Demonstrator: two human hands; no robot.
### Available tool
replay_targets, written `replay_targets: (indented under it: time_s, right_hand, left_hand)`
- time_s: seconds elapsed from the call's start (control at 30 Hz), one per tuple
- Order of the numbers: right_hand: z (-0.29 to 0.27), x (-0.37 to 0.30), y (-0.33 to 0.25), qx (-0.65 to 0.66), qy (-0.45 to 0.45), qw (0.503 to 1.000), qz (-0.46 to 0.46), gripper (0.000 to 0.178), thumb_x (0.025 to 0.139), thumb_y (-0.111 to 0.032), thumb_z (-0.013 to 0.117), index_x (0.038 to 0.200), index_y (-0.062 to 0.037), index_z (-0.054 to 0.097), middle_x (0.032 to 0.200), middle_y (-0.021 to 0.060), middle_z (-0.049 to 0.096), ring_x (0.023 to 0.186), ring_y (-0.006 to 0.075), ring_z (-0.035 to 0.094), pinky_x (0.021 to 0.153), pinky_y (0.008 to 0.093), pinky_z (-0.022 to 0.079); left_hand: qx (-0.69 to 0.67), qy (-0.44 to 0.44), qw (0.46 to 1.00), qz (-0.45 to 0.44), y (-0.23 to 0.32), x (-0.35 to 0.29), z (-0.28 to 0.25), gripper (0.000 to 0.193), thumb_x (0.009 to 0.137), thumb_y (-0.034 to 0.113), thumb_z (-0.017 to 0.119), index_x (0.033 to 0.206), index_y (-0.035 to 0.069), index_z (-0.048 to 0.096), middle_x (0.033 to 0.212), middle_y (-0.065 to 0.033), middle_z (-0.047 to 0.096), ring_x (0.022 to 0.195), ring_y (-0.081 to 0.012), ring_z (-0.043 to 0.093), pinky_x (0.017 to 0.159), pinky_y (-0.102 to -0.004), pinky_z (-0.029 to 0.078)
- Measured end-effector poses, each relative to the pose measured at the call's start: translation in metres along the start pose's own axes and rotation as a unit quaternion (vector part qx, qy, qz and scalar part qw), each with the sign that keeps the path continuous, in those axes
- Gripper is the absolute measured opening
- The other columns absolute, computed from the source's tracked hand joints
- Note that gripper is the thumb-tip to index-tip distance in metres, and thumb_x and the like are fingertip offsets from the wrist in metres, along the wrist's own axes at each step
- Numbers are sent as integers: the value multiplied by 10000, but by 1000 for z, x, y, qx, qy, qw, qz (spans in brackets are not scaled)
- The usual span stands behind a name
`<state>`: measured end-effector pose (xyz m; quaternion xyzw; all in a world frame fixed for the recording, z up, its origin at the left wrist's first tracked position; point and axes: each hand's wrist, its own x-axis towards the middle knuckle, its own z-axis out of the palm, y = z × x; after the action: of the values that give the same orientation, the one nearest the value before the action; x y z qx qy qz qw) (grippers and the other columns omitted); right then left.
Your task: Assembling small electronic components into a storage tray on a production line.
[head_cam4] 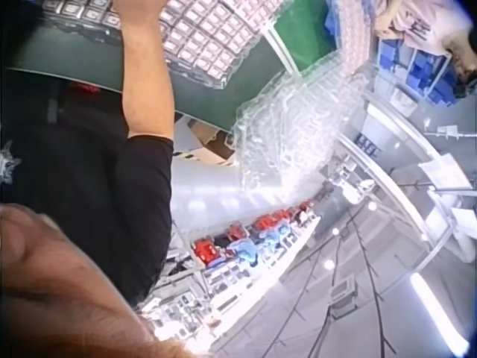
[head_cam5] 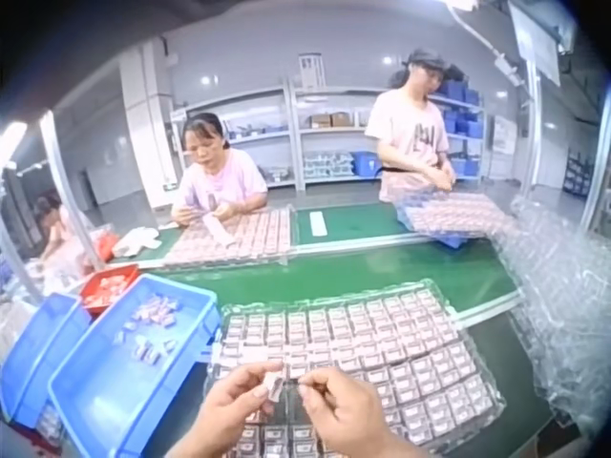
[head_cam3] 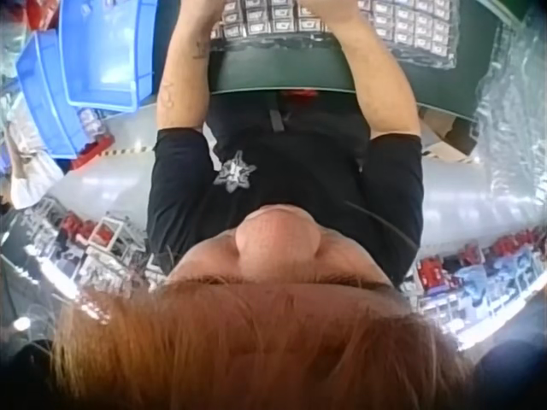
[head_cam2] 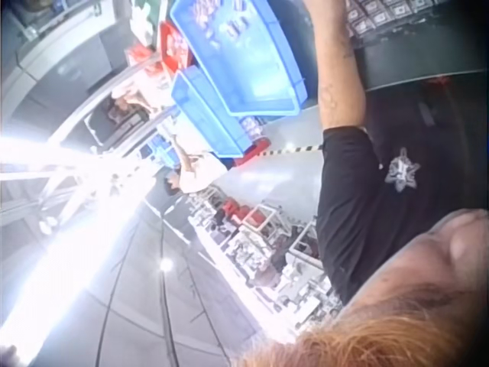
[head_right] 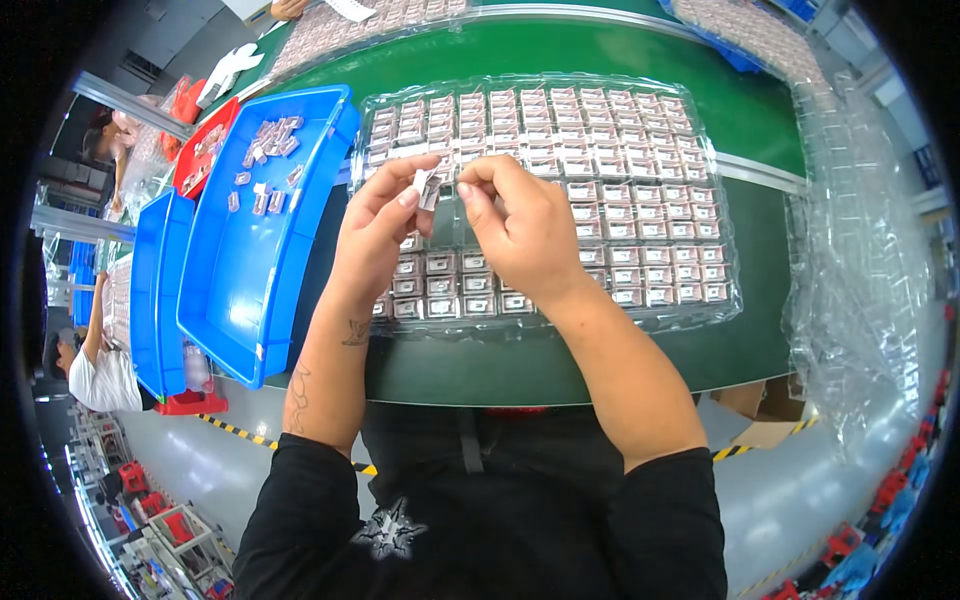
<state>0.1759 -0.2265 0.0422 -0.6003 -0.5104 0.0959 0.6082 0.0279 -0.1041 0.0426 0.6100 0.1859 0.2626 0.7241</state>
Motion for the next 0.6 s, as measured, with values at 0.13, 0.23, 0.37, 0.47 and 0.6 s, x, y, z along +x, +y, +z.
replay_targets:
  time_s: [0.13, 0.23, 0.37, 0.47, 0.6]
  right_hand:
    - [-1, -2, 1, 3, -2, 1000, 5, 95, 896, -32, 672, 987, -12, 652, 824, 130, 712, 726, 236, 725, 634, 327, 548]
    - [-2, -2, -3, -4, -8, 1000, -14, 104, 888, -23, 668, 990, -11, 657, 820, 127, 714, 715, 237, 725, 635, 328, 552]
    - [0, 0, -1, -25, -6, 999, -34, 111, 869, -33, 693, 977, -24, 675, 816, 126, 719, 690, 228, 722, 619, 325, 549]
    - [2, -1, 2, -25, -11, 999, -19, 101, 866, -49, 703, 964, -29, 687, 812, 125, 720, 689, 224, 722, 611, 323, 547]
    - [3, -1, 3, -30, 3, 999, -23, 100, 872, -44, 706, 966, -11, 700, 802, 111, 723, 696, 175, 701, 619, 295, 531]
  left_hand:
    - [7, -17, 1000, -2, 2, -2, 1, 364, 982, 193, 635, 1310, 36, 621, 907, 35, 573, 794, -55, 524, 725, -217, 432]
    - [57, -3, 998, 17, 3, -1, 2, 387, 961, 177, 649, 1314, 26, 610, 946, 22, 595, 820, -66, 552, 745, -225, 454]
    - [49, -10, 998, 30, -2, 1, 1, 383, 945, 132, 693, 1302, 17, 612, 937, 28, 598, 834, -39, 534, 728, -199, 437]
    - [53, -20, 998, 42, -7, 1, 1, 388, 928, 110, 730, 1288, 16, 621, 926, 33, 607, 820, -20, 529, 708, -180, 435]
    - [83, -16, 995, 53, -7, 2, 2, 408, 907, 120, 760, 1277, 9, 629, 898, 32, 608, 799, -22, 536, 697, -190, 452]
